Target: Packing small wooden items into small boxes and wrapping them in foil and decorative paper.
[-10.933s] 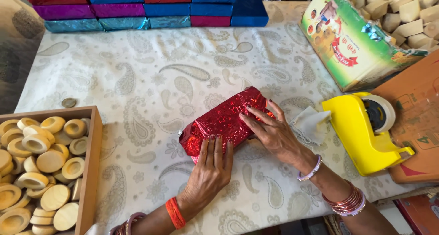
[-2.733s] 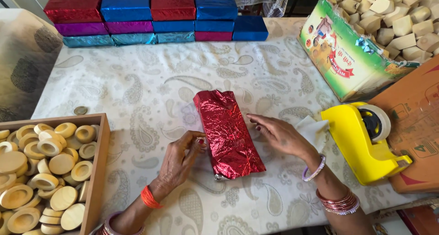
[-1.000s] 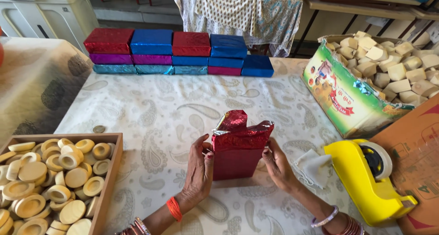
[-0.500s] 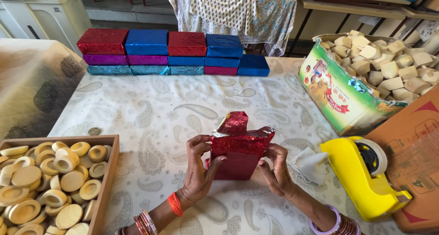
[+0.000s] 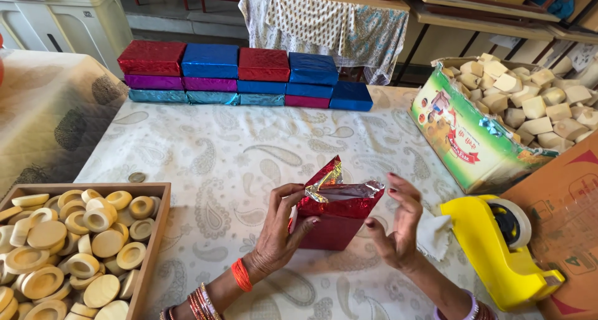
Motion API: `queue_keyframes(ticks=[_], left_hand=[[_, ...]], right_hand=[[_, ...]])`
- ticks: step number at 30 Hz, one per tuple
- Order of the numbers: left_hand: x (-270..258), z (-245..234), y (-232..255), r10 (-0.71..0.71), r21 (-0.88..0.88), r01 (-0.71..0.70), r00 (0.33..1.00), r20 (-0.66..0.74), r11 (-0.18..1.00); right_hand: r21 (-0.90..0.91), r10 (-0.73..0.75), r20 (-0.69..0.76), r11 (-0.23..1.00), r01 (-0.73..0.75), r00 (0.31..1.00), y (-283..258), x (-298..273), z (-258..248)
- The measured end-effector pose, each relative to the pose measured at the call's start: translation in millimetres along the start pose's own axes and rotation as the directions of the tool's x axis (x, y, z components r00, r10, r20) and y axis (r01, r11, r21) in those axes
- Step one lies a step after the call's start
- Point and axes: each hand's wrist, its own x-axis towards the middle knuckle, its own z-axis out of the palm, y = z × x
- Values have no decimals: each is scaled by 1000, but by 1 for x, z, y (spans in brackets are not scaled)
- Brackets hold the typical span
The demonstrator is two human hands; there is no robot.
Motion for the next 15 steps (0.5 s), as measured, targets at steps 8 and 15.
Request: queue_keyframes(ticks=[8, 15], left_hand=[[-1, 0, 9, 4, -6, -4, 999, -35, 1000], [-3, 6, -1, 70, -88, -79, 993, -98, 993]], right_hand=[[-673, -387, 413, 481, 562, 825, -75, 72, 42], [-690, -334, 617, 207, 694, 713, -77, 88, 51]])
